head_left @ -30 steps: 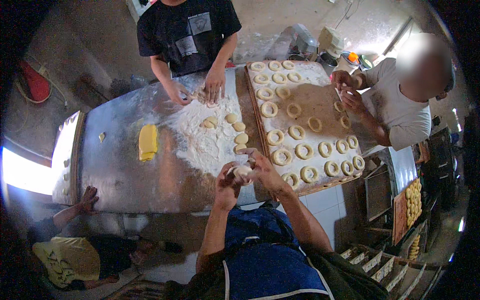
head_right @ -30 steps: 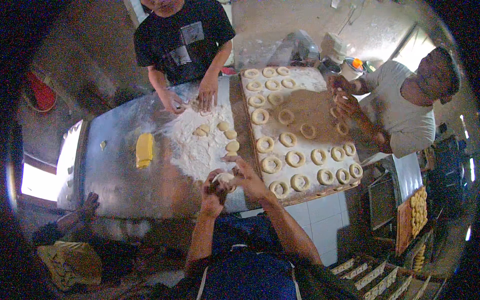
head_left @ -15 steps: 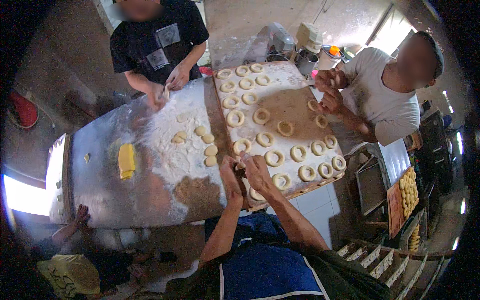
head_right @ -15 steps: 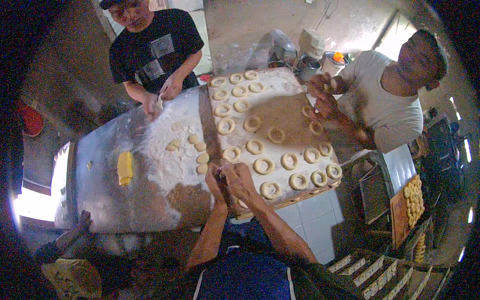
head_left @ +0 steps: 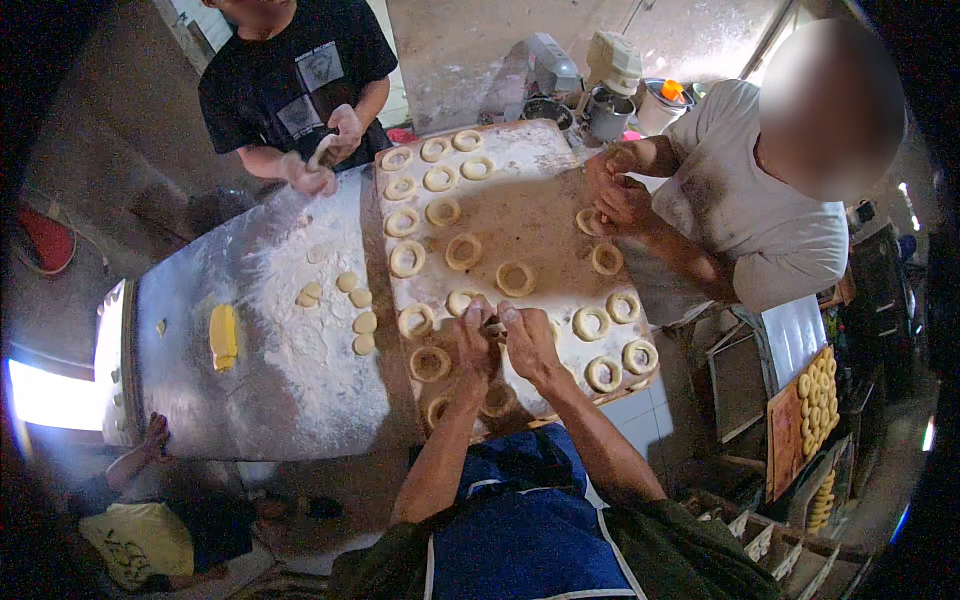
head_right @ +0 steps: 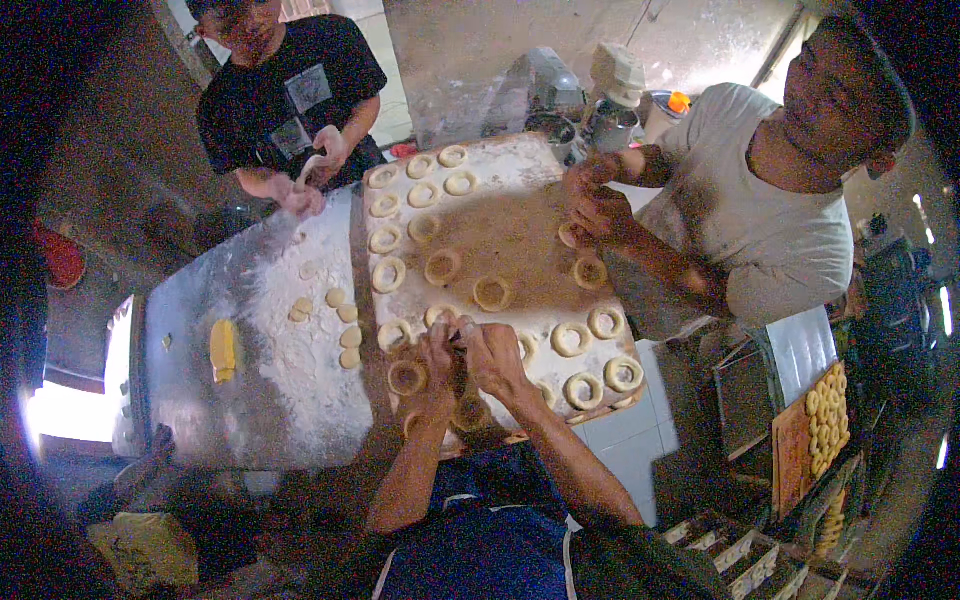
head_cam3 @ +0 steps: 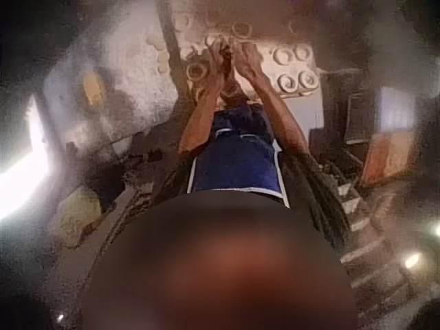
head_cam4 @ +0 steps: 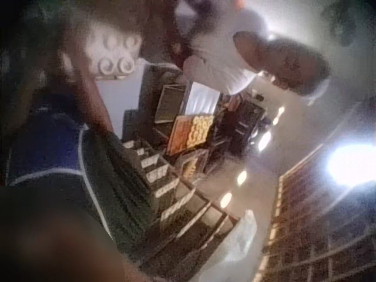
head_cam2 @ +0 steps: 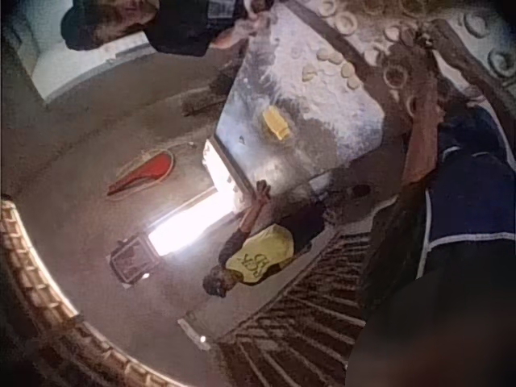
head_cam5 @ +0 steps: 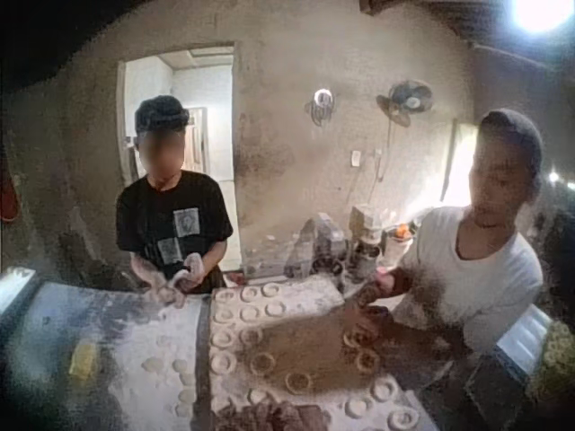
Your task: The person shapes small dough balls into ring shapes by hand and places them on a wooden board. The person then lifts the board and places it on a rack with other boards of shaped dough.
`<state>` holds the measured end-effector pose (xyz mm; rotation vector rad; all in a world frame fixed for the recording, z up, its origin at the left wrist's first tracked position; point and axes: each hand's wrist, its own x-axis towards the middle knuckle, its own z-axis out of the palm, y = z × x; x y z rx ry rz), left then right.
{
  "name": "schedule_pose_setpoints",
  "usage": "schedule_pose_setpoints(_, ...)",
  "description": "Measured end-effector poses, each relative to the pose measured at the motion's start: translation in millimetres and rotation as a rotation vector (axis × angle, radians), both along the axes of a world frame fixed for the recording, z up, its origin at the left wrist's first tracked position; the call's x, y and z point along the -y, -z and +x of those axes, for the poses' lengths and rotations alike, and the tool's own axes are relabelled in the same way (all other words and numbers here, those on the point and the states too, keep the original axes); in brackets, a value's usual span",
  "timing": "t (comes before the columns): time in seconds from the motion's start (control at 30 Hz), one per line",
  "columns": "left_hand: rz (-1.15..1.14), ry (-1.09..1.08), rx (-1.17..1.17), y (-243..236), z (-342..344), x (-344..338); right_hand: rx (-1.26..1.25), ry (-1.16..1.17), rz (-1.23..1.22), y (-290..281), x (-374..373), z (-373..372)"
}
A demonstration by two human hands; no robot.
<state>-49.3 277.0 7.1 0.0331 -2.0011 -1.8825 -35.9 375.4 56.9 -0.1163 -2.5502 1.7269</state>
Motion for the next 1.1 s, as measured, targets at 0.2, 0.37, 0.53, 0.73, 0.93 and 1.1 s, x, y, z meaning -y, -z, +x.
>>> schedule_pose_setpoints(0.2,-0.363,0.003,0.029,5,-9,-28,0.105,0.01,0.072,3,-41,-7)
schedule_pose_setpoints(0.37,0.327,0.385,0.324,-12,-18,-45,0.095,0.081,-0.449,4,-60,-8)
schedule_pose_setpoints(0.53,-0.465,0.289,0.107,-31,-15,-61,0.069,0.003,0.028,5,-81,-7)
schedule_pose_setpoints(0.73,-0.206,0.511,0.441,-7,-39,-84,0.077,0.139,-0.339,4,-105,-13)
schedule_pose_setpoints(0.93,-0.695,0.251,0.281,10,-98,-114,-0.046,0.193,0.355,12,-138,-42)
schedule_pose_setpoints(1.1,-1.146,0.024,-0.01,-22,-53,-79,-0.193,0.113,0.636,15,-133,-14)
